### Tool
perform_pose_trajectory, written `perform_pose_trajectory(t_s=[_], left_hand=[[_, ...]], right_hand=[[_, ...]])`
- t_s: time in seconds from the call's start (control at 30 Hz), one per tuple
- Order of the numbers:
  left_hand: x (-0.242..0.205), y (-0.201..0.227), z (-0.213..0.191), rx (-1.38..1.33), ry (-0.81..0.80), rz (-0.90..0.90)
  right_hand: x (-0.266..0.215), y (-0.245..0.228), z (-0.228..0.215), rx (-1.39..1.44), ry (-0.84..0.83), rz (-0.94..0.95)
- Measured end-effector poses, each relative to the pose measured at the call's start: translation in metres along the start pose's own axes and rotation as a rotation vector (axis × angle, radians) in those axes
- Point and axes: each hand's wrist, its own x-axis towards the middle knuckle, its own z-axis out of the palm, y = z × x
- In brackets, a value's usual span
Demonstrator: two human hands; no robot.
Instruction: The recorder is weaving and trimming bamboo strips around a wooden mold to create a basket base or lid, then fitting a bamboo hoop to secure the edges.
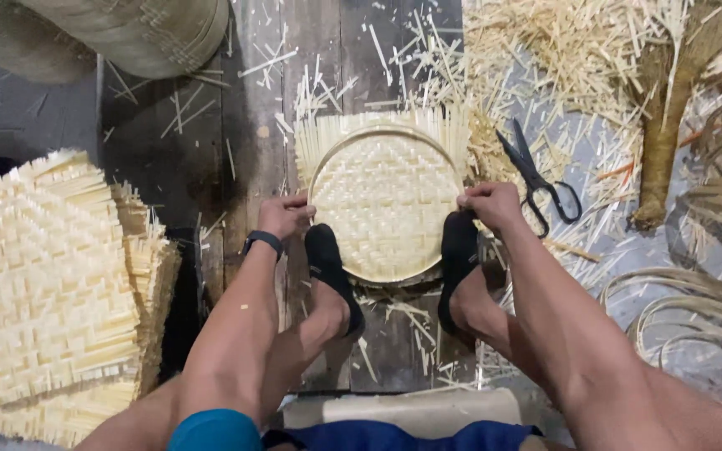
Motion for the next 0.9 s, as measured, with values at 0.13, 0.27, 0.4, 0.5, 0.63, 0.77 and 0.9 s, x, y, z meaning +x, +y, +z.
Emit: perform_pose_trajectory(t_s=[0.13, 0.27, 0.4, 0.5, 0.63, 0.77, 0.9], left_hand=[[0.003, 0.046, -0.004, 0.015, -0.074, -0.073], [0.005, 0.140, 0.042, 0.856, 0.056, 0.429], [0.071, 0.138, 0.102, 0.704, -0.076, 0.935], [0.047, 0.178, 0.116, 0.624, -0.186, 0.539], [0.045, 0.182, 0.118, 0.585, -0.177, 0.352], [0.062, 0.156, 0.119, 0.636, -0.163, 0.545], [0.076, 0.156, 0.124, 0.709, -0.140, 0.488]], right_hand=[[-0.034, -0.047, 0.008, -0.065, -0.002, 0.020], [-0.115, -0.101, 0.079, -0.609, 0.059, -0.424], [-0.170, -0.111, 0.140, -1.007, -0.194, -0.910], [-0.159, -0.081, 0.146, -0.993, -0.075, -1.023], [-0.125, -0.142, 0.114, -0.868, -0.087, -0.963], [-0.019, -0.177, 0.079, -0.622, -0.206, -0.805], [0.052, -0.181, 0.071, -0.481, -0.010, -0.736]])
